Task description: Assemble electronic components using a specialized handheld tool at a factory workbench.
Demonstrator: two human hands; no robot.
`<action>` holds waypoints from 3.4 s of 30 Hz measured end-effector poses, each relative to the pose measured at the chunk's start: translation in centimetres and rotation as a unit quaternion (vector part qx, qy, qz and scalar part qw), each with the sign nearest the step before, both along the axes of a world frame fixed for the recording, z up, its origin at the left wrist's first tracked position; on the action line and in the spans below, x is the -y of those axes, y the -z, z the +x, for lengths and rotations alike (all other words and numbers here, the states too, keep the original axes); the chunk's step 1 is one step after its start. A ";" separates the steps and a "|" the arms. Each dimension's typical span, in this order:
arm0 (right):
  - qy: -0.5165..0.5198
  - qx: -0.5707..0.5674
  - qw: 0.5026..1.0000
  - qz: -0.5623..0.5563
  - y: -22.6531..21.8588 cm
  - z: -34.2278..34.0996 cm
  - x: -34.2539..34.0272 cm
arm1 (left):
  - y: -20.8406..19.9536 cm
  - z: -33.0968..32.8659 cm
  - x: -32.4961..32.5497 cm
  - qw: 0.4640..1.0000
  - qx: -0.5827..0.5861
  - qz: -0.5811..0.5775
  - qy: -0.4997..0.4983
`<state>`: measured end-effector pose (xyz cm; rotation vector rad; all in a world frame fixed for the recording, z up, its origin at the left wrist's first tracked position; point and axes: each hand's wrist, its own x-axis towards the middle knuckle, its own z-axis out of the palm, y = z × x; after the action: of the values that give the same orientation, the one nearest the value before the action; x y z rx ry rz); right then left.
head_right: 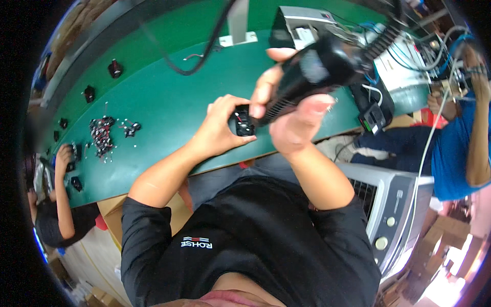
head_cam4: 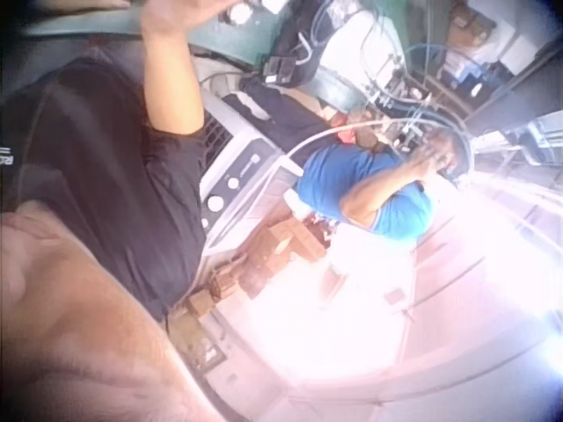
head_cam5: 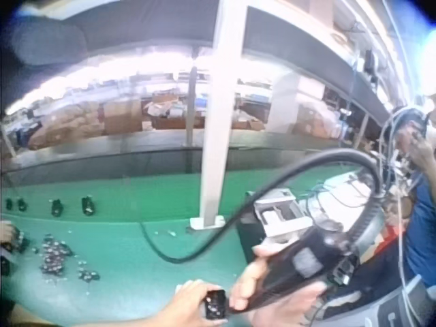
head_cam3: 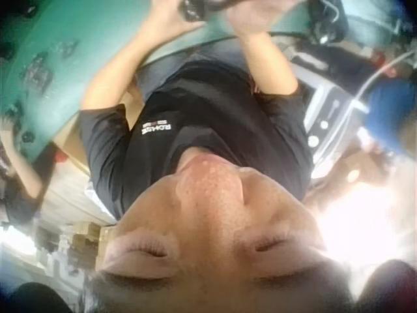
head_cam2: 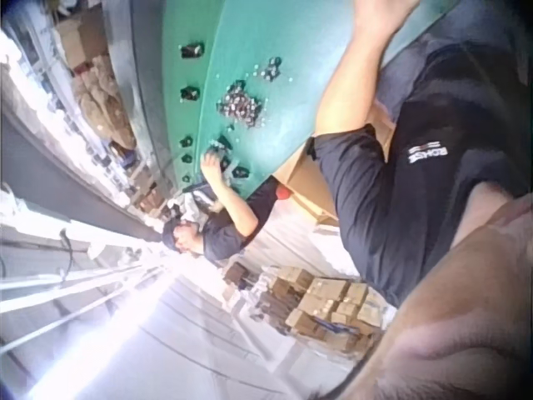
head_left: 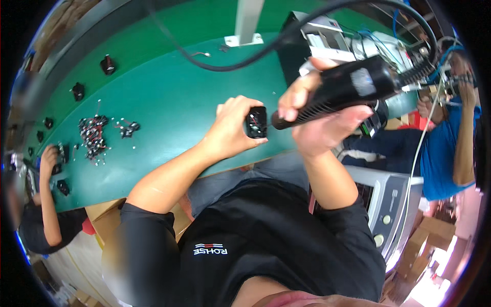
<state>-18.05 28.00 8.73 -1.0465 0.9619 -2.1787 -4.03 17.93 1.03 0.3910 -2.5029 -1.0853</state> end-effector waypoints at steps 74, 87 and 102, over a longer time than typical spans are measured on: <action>-0.240 -0.220 0.892 0.313 -2.0 7.5 10.1 | 30.6 52.8 -14.3 0.535 0.003 0.395 -0.747; -0.135 -0.112 0.944 0.279 -0.8 1.2 1.2 | 15.7 48.8 -12.5 0.455 -0.279 0.265 -0.803; 0.035 -0.040 0.975 0.215 -1.5 -0.1 -4.1 | -6.3 5.2 0.9 0.703 -0.194 0.670 0.136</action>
<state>-18.12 32.07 10.20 -0.9027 1.4464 -1.8681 1.14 17.06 7.37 0.0855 -0.9990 -2.6328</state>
